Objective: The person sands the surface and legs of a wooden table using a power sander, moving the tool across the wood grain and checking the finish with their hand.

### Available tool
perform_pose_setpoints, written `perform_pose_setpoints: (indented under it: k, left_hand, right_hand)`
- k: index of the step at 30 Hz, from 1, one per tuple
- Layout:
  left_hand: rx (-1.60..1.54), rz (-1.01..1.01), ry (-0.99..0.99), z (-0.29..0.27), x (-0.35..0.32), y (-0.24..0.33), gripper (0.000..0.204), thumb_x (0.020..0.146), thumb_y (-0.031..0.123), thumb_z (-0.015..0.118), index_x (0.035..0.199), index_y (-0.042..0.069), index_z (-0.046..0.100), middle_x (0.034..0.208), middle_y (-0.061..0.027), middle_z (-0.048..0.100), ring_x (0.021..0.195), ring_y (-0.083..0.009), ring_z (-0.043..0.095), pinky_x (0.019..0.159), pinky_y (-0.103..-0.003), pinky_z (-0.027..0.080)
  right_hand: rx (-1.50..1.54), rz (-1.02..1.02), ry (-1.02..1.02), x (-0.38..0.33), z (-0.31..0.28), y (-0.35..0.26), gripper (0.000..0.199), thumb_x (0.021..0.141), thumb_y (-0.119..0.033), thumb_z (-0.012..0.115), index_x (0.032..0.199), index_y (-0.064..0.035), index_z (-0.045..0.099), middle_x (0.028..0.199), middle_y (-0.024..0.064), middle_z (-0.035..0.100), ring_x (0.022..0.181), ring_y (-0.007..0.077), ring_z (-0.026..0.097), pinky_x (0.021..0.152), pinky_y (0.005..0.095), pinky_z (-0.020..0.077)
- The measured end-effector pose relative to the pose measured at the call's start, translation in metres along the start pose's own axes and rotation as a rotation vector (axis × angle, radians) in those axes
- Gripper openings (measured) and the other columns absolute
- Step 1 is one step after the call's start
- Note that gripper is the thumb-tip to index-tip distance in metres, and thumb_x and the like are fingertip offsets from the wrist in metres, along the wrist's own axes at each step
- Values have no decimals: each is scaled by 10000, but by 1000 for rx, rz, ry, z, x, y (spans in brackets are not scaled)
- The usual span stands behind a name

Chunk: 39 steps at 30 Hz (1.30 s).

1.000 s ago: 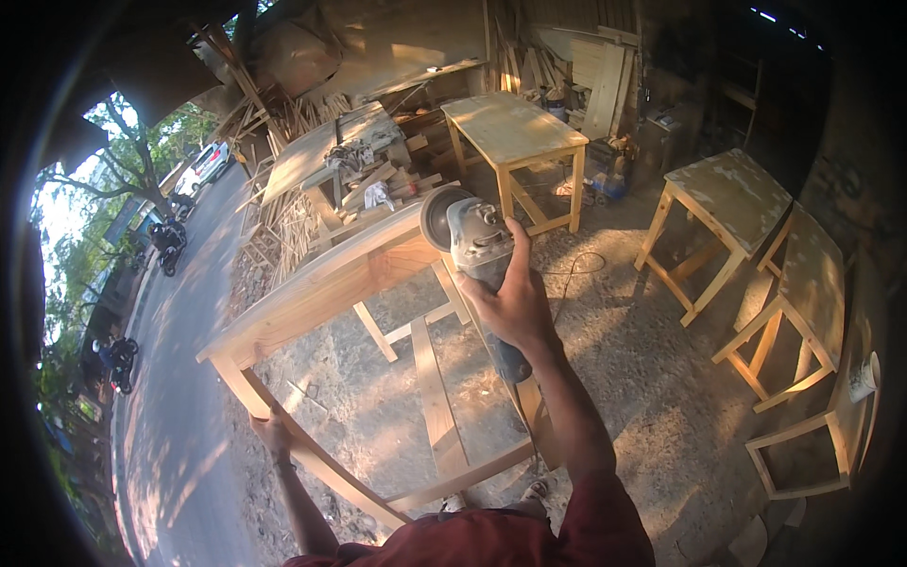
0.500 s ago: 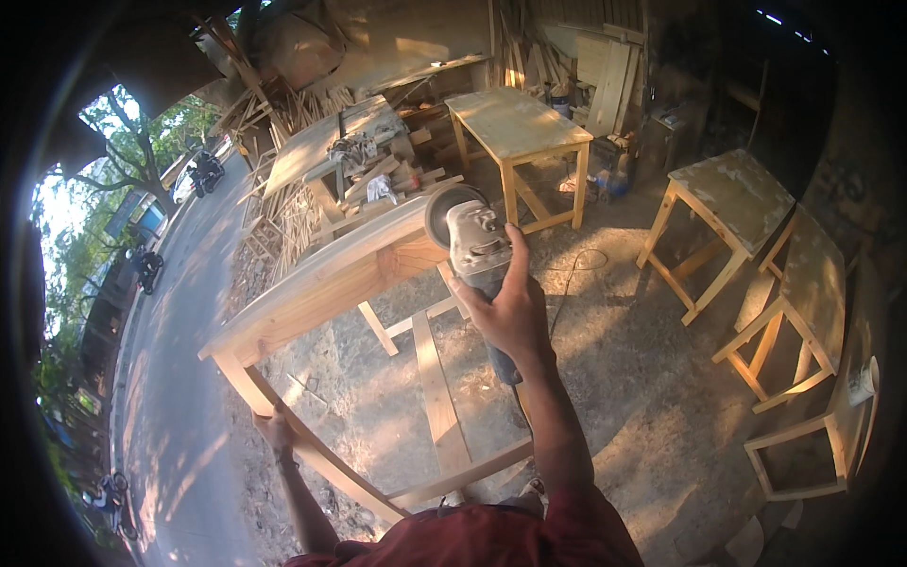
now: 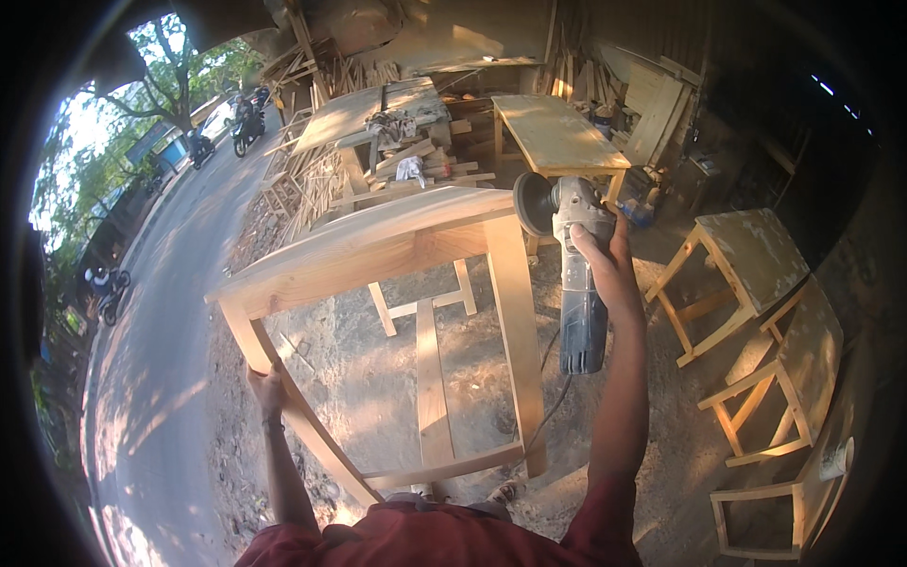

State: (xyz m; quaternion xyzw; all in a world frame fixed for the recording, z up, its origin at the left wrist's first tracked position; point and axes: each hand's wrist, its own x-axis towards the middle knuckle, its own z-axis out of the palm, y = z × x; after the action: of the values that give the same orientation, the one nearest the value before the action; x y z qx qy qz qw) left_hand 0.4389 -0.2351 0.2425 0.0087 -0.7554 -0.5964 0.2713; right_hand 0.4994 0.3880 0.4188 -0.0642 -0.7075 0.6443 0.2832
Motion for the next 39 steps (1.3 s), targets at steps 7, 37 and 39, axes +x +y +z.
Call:
perform_pose_setpoints:
  k: [7, 37, 39]
  left_hand:
    - [5, -2, -32, 1, 15, 19, 409, 834, 126, 826, 1154, -9, 609, 941, -43, 694, 795, -109, 639, 713, -269, 529]
    - [-646, -188, -664, -23, 60, -50, 756, 1040, 587, 469, 1519, 10, 374, 1391, -151, 562, 1303, -204, 521, 1133, -389, 394]
    - [-524, -2, -555, -7, 58, -62, 780, 1052, 625, 389, 1523, 5, 364, 1430, -175, 528, 1347, -228, 483, 1158, -397, 360]
  right_hand:
    - [-499, -175, -48, -44, 109, -52, 879, 888, -350, 748, 1560, -79, 250, 1411, 318, 526, 1301, 442, 549, 1078, 482, 441]
    - [-815, -519, -483, -141, 523, -181, 870, 836, -282, 802, 1528, -116, 301, 1165, 306, 678, 1044, 492, 681, 903, 530, 540]
    - [-658, -656, -412, -141, 495, -150, 886, 830, -254, 814, 1533, -125, 290, 1169, 315, 664, 1072, 509, 660, 906, 536, 539]
